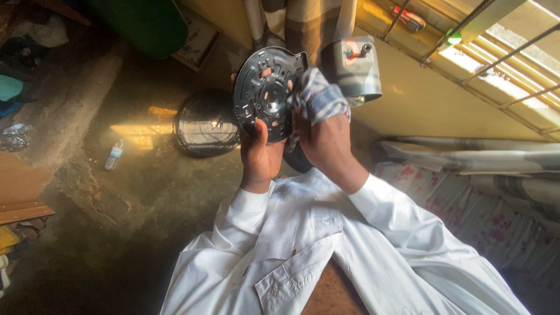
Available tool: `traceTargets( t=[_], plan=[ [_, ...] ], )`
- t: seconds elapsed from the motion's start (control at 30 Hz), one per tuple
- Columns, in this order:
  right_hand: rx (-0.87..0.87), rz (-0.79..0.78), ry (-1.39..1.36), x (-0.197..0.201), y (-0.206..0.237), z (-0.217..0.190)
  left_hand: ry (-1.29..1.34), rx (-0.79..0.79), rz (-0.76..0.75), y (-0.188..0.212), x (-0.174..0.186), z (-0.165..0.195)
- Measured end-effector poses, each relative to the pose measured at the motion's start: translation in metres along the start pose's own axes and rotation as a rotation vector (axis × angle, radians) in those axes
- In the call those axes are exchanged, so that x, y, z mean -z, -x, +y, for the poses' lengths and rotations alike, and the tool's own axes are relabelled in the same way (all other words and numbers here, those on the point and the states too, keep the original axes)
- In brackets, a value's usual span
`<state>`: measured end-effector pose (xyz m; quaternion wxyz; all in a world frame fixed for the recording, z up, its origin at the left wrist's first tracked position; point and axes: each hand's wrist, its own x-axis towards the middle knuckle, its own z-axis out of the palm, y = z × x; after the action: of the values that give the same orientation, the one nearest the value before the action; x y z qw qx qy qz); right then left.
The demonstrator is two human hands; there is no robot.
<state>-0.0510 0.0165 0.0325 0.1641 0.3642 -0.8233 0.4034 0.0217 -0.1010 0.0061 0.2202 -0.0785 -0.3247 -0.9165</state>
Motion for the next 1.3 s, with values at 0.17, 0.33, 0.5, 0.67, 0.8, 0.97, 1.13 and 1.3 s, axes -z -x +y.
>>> traceTargets(
  t=[0.17, 0.33, 0.5, 0.67, 0.8, 0.97, 1.13, 1.3],
  plan=[
    [-0.169, -0.129, -0.016, -0.012, 0.020, -0.009, -0.037, -0.083, 0.010, -0.007, 0.001, 0.008],
    [-0.091, -0.186, 0.088, -0.014, 0.035, 0.003, -0.056, -0.075, -0.023, -0.008, 0.005, 0.010],
    [0.076, -0.182, 0.129, -0.015, 0.043, -0.001, -0.076, 0.034, -0.027, -0.017, 0.014, 0.021],
    [0.101, -0.167, -0.159, -0.018, 0.043, -0.021, 0.004, 0.100, -0.053, -0.019, 0.012, 0.021],
    [0.146, -0.193, -0.255, -0.011, 0.039, -0.024, 0.064, 0.218, -0.119, -0.006, 0.025, 0.010],
    [0.135, -0.160, 0.015, -0.013, 0.036, -0.023, 0.289, 0.467, -0.072, 0.012, 0.058, -0.014],
    [0.114, -0.170, 0.039, -0.013, 0.026, -0.025, 0.066, 0.330, -0.278, 0.017, 0.059, -0.015],
    [-0.262, -0.093, -0.692, 0.016, 0.007, -0.001, -0.295, 0.093, -0.033, -0.003, 0.045, -0.009]
  ],
)
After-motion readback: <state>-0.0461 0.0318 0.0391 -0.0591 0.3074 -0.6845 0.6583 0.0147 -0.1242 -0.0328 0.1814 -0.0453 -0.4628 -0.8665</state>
